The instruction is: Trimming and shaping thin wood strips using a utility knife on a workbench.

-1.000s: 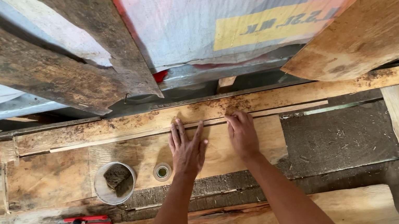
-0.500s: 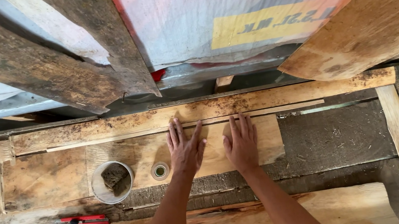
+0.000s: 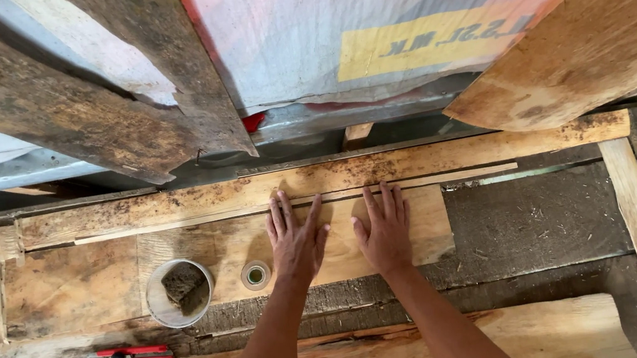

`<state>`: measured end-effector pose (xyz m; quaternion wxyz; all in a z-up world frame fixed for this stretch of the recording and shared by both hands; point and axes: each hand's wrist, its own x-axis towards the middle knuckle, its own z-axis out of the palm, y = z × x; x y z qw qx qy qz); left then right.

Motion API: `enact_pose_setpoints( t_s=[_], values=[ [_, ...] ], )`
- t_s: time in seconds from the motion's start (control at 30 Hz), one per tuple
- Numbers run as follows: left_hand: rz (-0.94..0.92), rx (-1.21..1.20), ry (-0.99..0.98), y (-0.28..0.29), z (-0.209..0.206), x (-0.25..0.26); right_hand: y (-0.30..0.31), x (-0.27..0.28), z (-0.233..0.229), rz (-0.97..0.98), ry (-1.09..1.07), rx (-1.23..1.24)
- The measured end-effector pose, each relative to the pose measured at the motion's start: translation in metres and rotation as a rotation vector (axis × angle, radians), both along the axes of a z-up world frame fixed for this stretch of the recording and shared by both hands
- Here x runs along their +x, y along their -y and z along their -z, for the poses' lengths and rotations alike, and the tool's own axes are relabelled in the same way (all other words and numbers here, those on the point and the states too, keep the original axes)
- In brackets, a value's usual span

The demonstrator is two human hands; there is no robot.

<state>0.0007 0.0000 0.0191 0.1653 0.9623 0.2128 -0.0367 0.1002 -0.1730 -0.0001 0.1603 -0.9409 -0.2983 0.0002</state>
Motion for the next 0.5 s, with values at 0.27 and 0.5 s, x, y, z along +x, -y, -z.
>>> enact_pose_setpoints(
  t_s=[0.27, 0.5],
  values=[
    [0.007, -0.025, -0.029, 0.002, -0.005, 0.001, 0.003, -0.002, 0.004, 0.003, -0.003, 0.066],
    [-0.035, -0.028, -0.015, 0.008, -0.018, 0.005, 0.000, -0.002, 0.004, 0.005, 0.004, 0.019]
  ],
)
